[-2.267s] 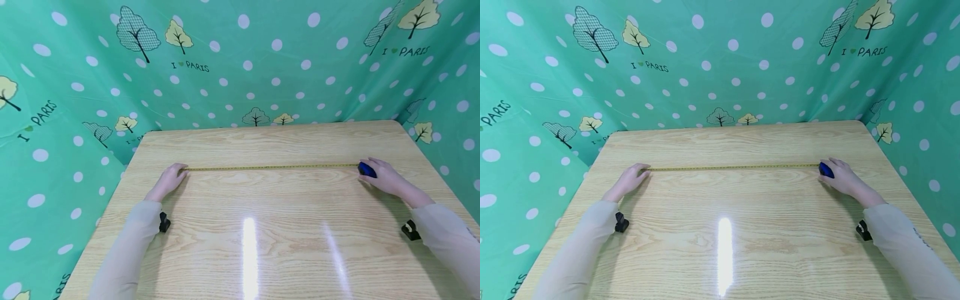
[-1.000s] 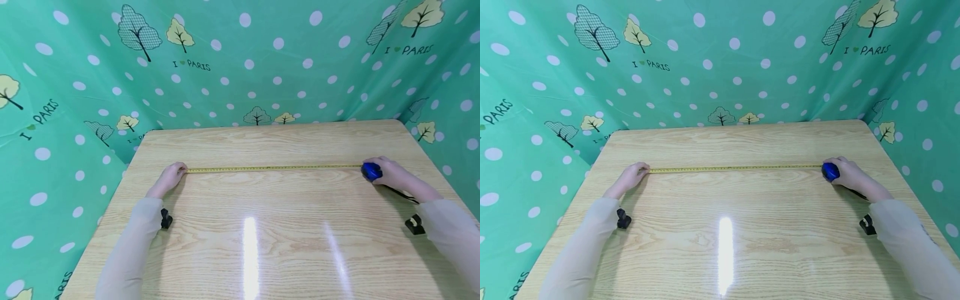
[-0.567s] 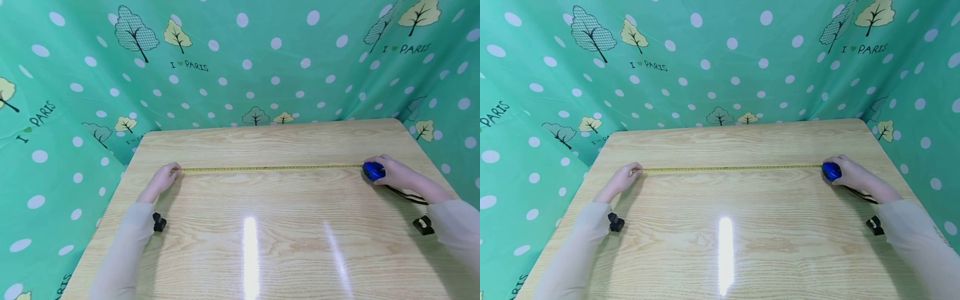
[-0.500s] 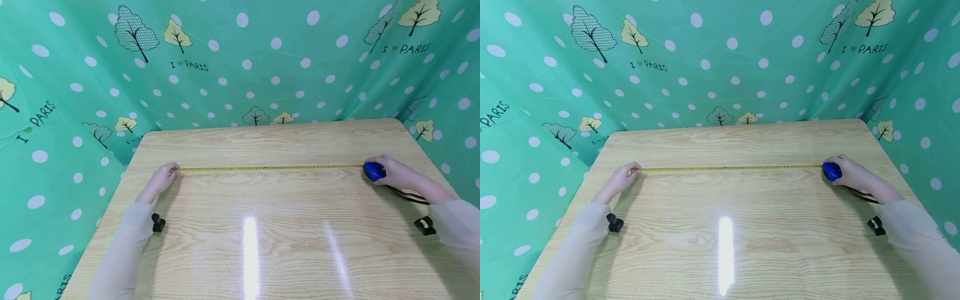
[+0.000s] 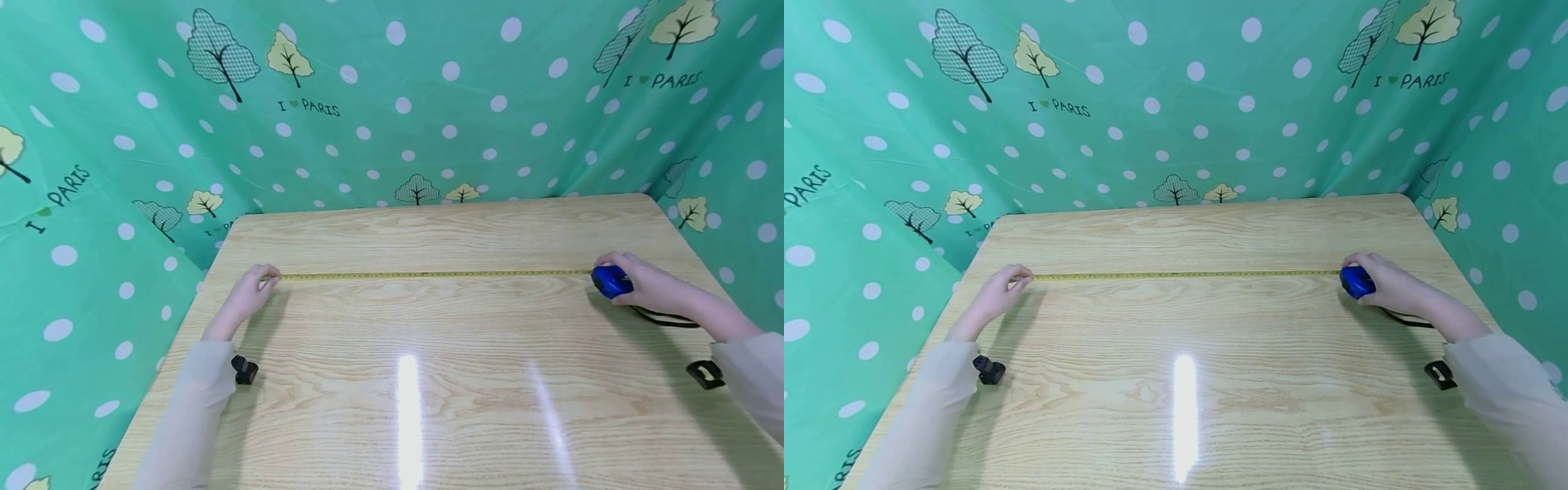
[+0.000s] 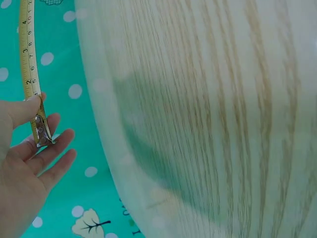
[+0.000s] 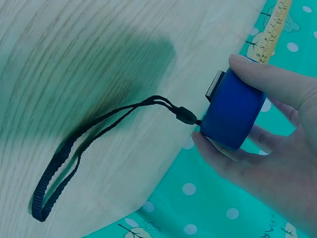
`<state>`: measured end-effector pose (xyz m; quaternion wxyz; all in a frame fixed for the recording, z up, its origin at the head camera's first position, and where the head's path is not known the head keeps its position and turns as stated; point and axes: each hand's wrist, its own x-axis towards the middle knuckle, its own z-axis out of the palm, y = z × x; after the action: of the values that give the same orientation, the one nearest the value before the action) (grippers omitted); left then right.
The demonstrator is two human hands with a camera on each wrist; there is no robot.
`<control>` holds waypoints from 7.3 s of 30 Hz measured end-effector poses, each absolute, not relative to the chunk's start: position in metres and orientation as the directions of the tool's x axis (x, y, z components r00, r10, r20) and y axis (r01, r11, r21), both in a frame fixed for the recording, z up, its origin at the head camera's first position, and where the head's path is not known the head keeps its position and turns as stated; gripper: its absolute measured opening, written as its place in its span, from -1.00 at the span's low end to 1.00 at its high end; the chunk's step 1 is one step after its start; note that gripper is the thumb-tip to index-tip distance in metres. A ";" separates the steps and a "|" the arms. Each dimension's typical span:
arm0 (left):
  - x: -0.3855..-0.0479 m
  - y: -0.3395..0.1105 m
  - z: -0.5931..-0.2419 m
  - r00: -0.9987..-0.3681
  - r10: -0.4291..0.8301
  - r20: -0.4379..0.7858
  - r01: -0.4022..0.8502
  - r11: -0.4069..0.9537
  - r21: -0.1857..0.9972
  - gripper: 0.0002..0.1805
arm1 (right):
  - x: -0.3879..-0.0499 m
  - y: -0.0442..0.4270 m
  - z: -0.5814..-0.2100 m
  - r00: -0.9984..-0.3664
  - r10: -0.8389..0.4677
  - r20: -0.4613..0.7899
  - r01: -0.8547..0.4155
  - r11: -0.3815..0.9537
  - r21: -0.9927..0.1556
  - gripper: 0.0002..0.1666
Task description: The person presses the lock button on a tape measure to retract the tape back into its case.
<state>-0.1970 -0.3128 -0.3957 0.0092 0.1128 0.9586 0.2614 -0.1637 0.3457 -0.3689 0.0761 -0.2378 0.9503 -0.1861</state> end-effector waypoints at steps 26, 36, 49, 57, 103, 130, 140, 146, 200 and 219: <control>-0.183 -0.323 -0.385 -0.970 0.203 0.135 0.243 0.832 0.498 -0.76 | -0.154 0.335 -0.359 -0.843 -0.518 -0.142 -0.450 0.826 -0.341 -0.50; -0.181 -0.323 -0.387 -0.962 0.194 0.191 0.264 0.841 0.473 -0.75 | -0.151 0.335 -0.362 -0.826 -0.563 -0.031 -0.531 0.796 -0.291 -0.52; -0.180 -0.325 -0.391 -0.946 0.209 0.249 0.303 0.843 0.445 -0.80 | -0.149 0.333 -0.365 -0.806 -0.592 -0.003 -0.566 0.773 -0.288 -0.53; -0.178 -0.324 -0.393 -0.945 0.201 0.256 0.299 0.846 0.441 -0.82 | -0.149 0.332 -0.363 -0.808 -0.589 -0.012 -0.560 0.773 -0.297 -0.52; -0.179 -0.318 -0.401 -0.933 0.231 0.275 0.336 0.832 0.441 -0.82 | -0.150 0.326 -0.357 -0.803 -0.595 0.037 -0.574 0.755 -0.318 -0.31; -0.178 -0.308 -0.397 -0.934 0.241 0.263 0.338 0.832 0.440 -0.78 | -0.152 0.315 -0.352 -0.849 -0.527 -0.036 -0.470 0.784 -0.405 -0.29; -0.180 -0.300 -0.396 -0.927 0.262 0.268 0.359 0.828 0.431 -0.80 | -0.153 0.307 -0.351 -0.853 -0.519 -0.049 -0.452 0.783 -0.427 -0.32; -0.180 -0.297 -0.395 -0.924 0.270 0.272 0.368 0.825 0.429 -0.81 | -0.154 0.303 -0.351 -0.855 -0.516 -0.055 -0.447 0.786 -0.427 -0.30; -0.184 -0.267 -0.389 -0.901 0.334 0.278 0.426 0.802 0.419 -0.89 | -0.162 0.281 -0.356 -0.835 -0.550 -0.031 -0.482 0.757 -0.442 -0.30; -0.185 -0.258 -0.390 -0.891 0.353 0.287 0.448 0.789 0.421 -0.87 | -0.163 0.275 -0.357 -0.833 -0.551 -0.047 -0.477 0.760 -0.442 -0.29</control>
<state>-0.1853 -0.2580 -0.3898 -0.0972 0.2128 0.9407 0.2456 -0.1629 0.2748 -0.3566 0.0874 -0.2752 0.9339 -0.2107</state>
